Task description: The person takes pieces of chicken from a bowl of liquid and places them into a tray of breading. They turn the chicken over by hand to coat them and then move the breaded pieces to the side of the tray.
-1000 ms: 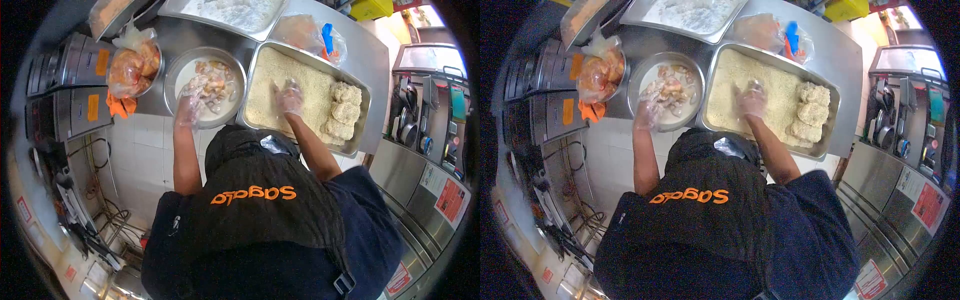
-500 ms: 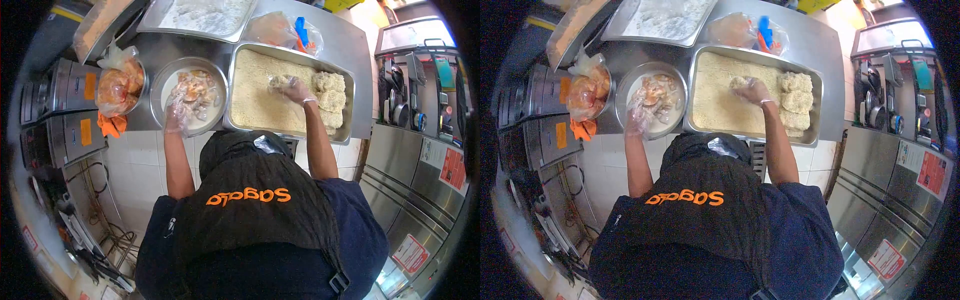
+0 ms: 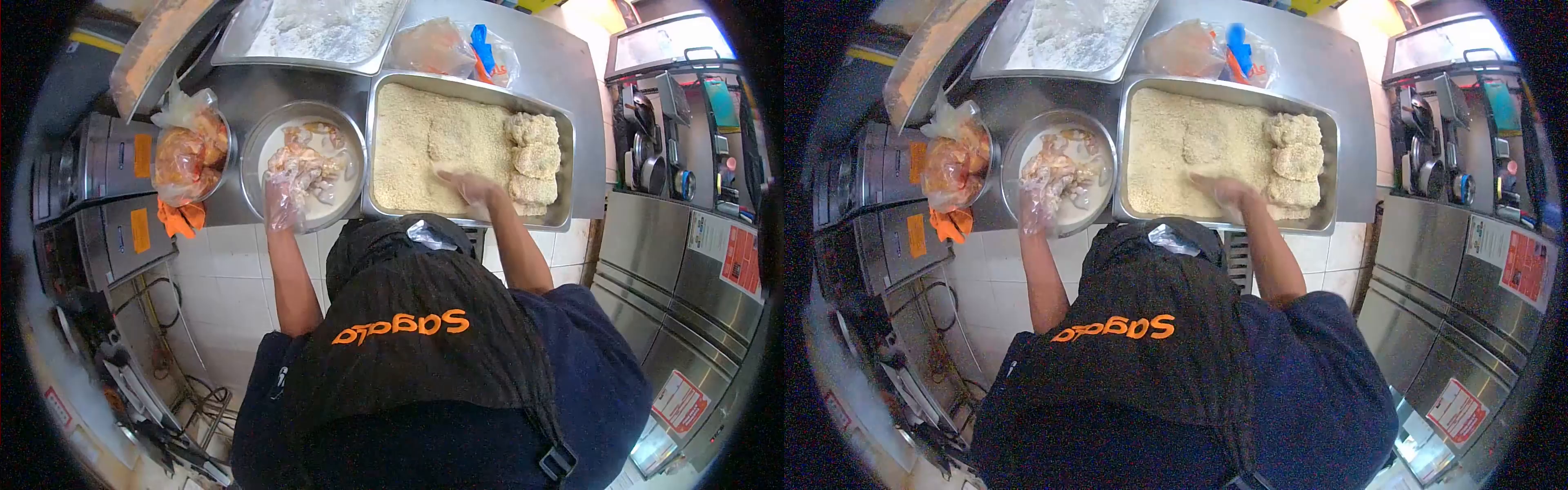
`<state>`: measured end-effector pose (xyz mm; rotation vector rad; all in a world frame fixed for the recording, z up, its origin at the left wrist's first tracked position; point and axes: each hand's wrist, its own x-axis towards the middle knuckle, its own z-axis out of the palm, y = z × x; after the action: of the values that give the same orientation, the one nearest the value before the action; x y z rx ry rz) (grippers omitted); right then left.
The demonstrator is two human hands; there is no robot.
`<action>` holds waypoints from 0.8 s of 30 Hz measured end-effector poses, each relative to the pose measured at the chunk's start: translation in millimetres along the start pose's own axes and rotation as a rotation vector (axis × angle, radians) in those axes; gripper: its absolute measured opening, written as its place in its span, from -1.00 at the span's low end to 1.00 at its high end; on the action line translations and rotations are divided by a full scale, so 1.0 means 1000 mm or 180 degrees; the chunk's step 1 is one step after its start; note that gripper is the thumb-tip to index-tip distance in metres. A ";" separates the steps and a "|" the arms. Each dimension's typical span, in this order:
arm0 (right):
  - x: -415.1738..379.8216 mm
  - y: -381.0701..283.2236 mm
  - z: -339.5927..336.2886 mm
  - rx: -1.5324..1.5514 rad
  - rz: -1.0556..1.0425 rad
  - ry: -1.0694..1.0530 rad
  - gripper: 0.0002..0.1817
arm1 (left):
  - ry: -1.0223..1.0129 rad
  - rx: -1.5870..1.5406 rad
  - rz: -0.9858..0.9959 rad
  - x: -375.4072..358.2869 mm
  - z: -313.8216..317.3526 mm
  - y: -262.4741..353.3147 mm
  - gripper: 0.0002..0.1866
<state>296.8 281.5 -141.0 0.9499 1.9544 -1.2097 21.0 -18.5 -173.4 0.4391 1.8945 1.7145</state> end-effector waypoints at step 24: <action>0.074 -0.058 -0.027 -0.1432 -0.0333 0.2781 -0.40 | 0.0597 -0.1946 -0.0898 -0.006 0.014 0.051 -0.66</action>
<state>204.7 306.2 -165.1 1.2510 2.8046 -0.3378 28.3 -4.2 -122.6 -0.2192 1.3560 2.0596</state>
